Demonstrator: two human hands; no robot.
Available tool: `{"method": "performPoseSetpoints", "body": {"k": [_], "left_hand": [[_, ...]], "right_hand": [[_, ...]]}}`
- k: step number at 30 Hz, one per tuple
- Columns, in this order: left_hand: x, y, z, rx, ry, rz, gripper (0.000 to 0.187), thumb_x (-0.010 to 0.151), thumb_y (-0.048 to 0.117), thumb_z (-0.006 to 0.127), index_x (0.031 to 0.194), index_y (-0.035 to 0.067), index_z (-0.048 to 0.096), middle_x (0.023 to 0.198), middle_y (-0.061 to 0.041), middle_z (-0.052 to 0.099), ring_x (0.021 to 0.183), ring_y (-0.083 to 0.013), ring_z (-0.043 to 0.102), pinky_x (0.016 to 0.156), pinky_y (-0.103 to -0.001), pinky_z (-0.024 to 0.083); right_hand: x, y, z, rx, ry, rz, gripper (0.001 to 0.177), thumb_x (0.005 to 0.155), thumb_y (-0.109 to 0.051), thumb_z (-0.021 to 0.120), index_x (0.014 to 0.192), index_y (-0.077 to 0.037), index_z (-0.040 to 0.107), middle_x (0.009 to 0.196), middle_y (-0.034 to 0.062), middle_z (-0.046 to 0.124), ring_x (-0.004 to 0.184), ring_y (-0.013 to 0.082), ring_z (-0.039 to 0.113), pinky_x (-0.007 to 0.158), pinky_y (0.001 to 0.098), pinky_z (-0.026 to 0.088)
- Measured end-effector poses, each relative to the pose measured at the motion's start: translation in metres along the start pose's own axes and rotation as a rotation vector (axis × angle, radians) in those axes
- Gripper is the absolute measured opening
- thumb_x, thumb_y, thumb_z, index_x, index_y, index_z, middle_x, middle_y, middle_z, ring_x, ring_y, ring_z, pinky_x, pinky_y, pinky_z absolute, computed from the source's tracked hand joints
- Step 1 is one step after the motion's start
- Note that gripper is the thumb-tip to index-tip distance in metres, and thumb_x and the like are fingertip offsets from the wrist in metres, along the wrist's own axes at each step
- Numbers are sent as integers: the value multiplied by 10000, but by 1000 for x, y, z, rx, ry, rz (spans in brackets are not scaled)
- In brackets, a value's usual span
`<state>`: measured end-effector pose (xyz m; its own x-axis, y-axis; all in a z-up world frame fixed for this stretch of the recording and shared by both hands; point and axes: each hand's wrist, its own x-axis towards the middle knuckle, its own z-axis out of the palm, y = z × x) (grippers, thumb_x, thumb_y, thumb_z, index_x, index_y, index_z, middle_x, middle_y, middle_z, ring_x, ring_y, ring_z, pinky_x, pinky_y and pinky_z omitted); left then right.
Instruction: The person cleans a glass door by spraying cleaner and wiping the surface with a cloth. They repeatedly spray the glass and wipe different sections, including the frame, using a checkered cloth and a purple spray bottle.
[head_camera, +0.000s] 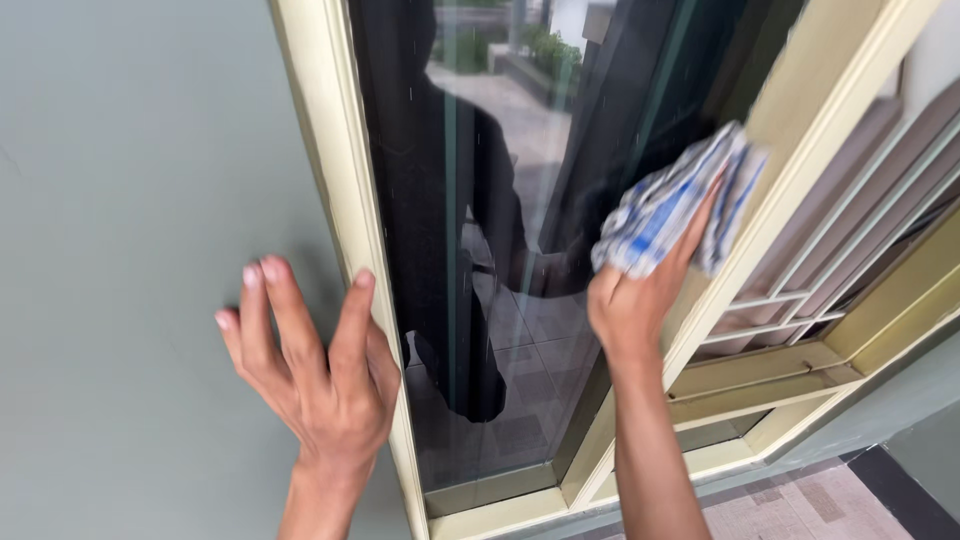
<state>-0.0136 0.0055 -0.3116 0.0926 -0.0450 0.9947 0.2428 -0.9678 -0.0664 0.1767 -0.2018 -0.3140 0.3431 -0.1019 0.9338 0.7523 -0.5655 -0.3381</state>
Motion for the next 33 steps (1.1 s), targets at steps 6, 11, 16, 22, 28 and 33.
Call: {"method": "performPoseSetpoints", "body": {"k": [6, 11, 16, 22, 28, 33], "left_hand": [[-23, 8, -10, -22, 80, -32, 315, 1091, 98, 686, 1405, 119, 667, 1604, -278, 422, 1511, -446, 415, 1279, -627, 201], [-26, 8, -11, -20, 123, 8, 365, 1106, 53, 656, 1460, 131, 615, 1657, -233, 407, 1555, -401, 396, 1295, -603, 203], [-43, 15, -5, -108, 121, -20, 371, 1116, 49, 652, 1474, 89, 564, 1664, -189, 388, 1556, -385, 355, 1309, -613, 233], [-64, 19, -8, -177, 68, -41, 450, 1034, -12, 598, 1474, 12, 506, 1633, -169, 415, 1523, -361, 384, 1266, -551, 335], [-60, 22, -3, -126, 95, -78, 433, 1022, -6, 579, 1449, 11, 513, 1598, -159, 455, 1495, -345, 414, 1244, -534, 360], [-62, 19, 1, -138, 110, -87, 407, 1042, 20, 563, 1447, 16, 522, 1586, -137, 474, 1494, -313, 433, 1250, -509, 369]], "right_hand": [[-117, 26, -2, -104, -76, 68, 725, 975, -141, 446, 1606, 86, 170, 1707, 276, 179, 1607, 433, 162, 1328, 488, 158], [-139, 31, -13, -88, -112, 39, 721, 999, -149, 435, 1602, 105, 135, 1703, 270, 153, 1590, 423, 158, 1308, 489, 164], [-150, 37, -13, -18, -102, 28, 734, 1009, -151, 413, 1607, 107, 76, 1711, 270, 86, 1590, 425, 127, 1295, 495, 156], [-130, 37, -3, 32, 17, -107, 754, 957, -88, 398, 1617, 91, 80, 1720, 275, 78, 1615, 435, 87, 1334, 491, 122], [-58, -5, 13, 22, 86, -133, 751, 994, -87, 467, 1653, 71, 143, 1758, 216, 154, 1658, 351, 117, 1360, 501, 115], [-36, -70, 46, -64, -18, -463, 771, 958, -116, 543, 1643, 41, 226, 1727, 185, 213, 1625, 317, 178, 1344, 479, 152]]}}
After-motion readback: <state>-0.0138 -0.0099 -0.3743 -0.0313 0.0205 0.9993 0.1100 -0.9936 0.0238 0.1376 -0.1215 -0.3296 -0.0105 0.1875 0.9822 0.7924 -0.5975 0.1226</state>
